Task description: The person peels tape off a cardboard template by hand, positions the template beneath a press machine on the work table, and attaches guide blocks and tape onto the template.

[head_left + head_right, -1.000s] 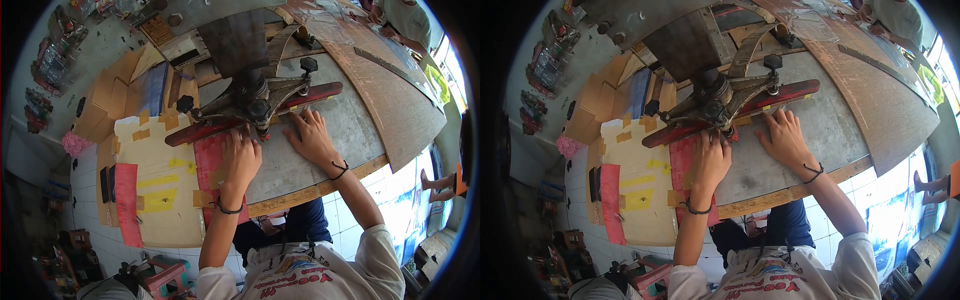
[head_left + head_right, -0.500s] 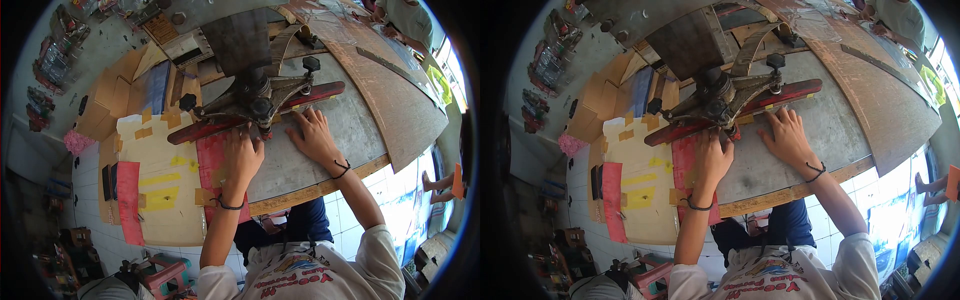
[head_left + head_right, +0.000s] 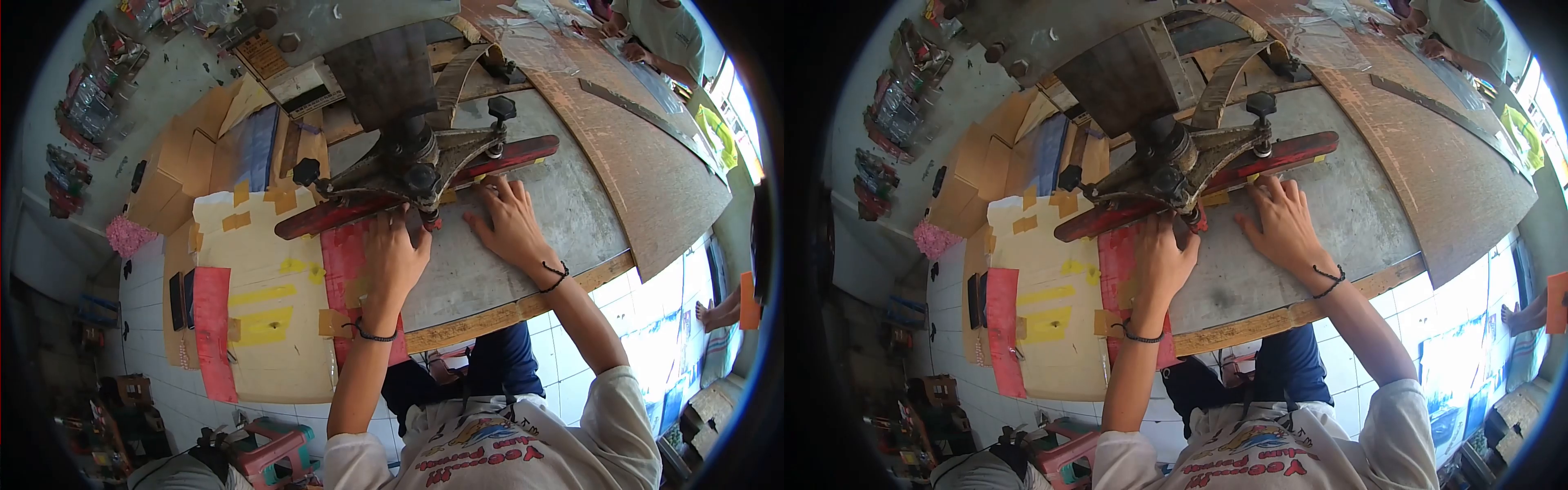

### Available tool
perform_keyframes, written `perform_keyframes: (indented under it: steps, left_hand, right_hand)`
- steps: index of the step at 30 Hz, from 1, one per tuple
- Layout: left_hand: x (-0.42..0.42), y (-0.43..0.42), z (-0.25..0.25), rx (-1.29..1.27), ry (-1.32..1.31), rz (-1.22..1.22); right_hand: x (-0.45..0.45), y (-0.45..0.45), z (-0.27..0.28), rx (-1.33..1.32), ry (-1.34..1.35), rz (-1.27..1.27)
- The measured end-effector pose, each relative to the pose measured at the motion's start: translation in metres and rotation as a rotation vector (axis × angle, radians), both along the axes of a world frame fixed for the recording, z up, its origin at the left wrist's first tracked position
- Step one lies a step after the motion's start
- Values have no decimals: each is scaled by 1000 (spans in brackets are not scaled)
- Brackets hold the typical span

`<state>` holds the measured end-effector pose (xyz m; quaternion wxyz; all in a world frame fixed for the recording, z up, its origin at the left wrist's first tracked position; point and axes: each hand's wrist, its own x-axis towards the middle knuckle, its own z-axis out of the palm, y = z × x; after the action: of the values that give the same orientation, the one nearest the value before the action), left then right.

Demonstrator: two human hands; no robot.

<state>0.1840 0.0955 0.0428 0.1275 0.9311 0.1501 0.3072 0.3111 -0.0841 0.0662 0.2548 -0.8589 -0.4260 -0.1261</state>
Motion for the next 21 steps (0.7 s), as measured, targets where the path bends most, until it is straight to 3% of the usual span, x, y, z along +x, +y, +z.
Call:
perform_keyframes:
  steps: [21]
  left_hand:
    - [1,-2,0,-33,-2,21]
  right_hand:
    - [0,0,0,-12,-10,7]
